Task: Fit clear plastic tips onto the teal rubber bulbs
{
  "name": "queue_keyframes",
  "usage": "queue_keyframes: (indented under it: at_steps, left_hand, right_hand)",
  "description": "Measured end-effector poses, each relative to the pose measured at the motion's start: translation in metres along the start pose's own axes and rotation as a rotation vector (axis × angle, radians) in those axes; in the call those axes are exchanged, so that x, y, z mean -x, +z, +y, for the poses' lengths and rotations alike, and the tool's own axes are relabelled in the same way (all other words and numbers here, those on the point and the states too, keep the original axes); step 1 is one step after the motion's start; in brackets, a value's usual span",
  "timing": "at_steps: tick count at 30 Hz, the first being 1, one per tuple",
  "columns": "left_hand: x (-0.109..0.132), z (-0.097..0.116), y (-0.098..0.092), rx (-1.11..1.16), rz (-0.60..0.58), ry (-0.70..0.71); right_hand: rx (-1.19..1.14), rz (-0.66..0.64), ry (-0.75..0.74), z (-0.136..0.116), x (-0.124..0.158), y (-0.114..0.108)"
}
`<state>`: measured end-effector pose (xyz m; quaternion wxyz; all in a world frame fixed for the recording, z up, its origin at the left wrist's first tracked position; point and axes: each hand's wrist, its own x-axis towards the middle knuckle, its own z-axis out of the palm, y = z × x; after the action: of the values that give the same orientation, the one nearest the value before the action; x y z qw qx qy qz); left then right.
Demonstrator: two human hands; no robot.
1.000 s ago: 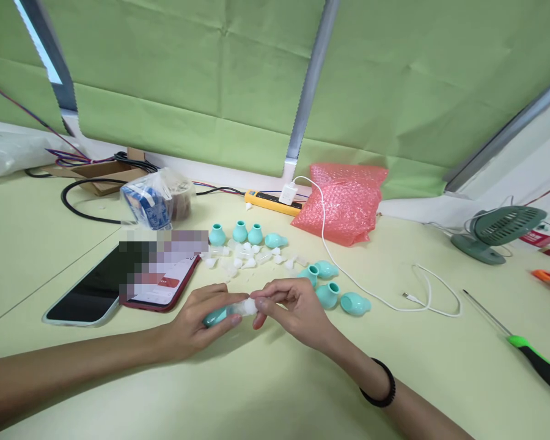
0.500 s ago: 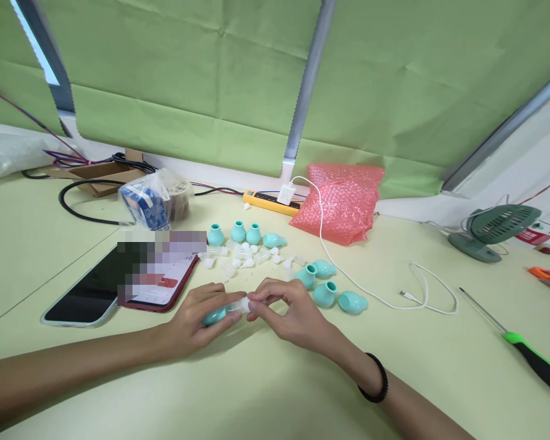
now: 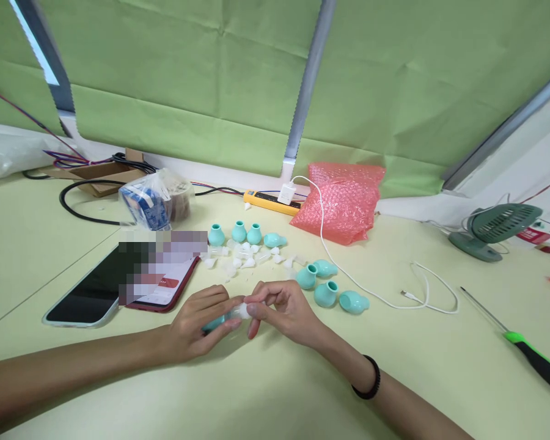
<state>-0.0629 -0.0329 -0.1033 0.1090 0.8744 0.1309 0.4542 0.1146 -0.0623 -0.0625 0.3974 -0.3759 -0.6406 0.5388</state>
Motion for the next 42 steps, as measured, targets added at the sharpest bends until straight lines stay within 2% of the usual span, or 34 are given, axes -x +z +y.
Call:
queue_keyframes:
  at_steps: [4, 10, 12, 15, 18, 21, 29, 32, 34, 37, 39, 42]
  left_hand:
    - [-0.002, 0.0, -0.002, 0.107, -0.031, -0.083]
    - [-0.009, 0.005, -0.01, 0.387, -0.2, -0.389]
    - [-0.012, 0.005, -0.012, 0.477, -0.261, -0.447]
    - [-0.014, 0.005, -0.012, 0.509, -0.29, -0.508]
    - [-0.015, 0.005, -0.01, 0.458, -0.305, -0.552]
    - [-0.014, 0.004, -0.009, 0.46, -0.318, -0.561]
    - [-0.015, 0.005, -0.012, 0.492, -0.333, -0.558]
    - [-0.015, 0.005, -0.012, 0.467, -0.328, -0.573]
    - [-0.014, 0.004, -0.012, 0.45, -0.28, -0.575]
    - [-0.011, 0.002, -0.011, 0.439, -0.147, -0.55]
    - [-0.009, 0.001, -0.011, 0.422, -0.071, -0.54]
    - [-0.008, 0.001, -0.01, 0.407, -0.022, -0.543]
  right_hand:
    - [-0.037, 0.024, 0.01, -0.001, -0.001, 0.0]
    - [-0.069, -0.031, 0.036, -0.004, 0.002, -0.005]
    - [0.014, 0.011, 0.041, -0.005, 0.001, -0.005]
    - [0.186, 0.13, -0.018, -0.002, 0.0, -0.004]
    - [0.268, 0.228, -0.062, 0.002, -0.002, -0.002]
    - [0.276, 0.271, -0.062, 0.005, -0.003, 0.0]
    - [0.214, 0.245, 0.049, 0.009, -0.003, 0.002]
    - [0.27, 0.214, 0.0, 0.003, -0.001, 0.004]
    - [0.35, 0.218, -0.057, -0.006, 0.001, 0.005]
    - [0.481, 0.365, -0.146, -0.03, 0.004, 0.0]
    - [0.559, 0.564, -0.216, -0.049, 0.004, -0.011]
    - [0.693, 0.865, -0.353, -0.068, -0.003, -0.042]
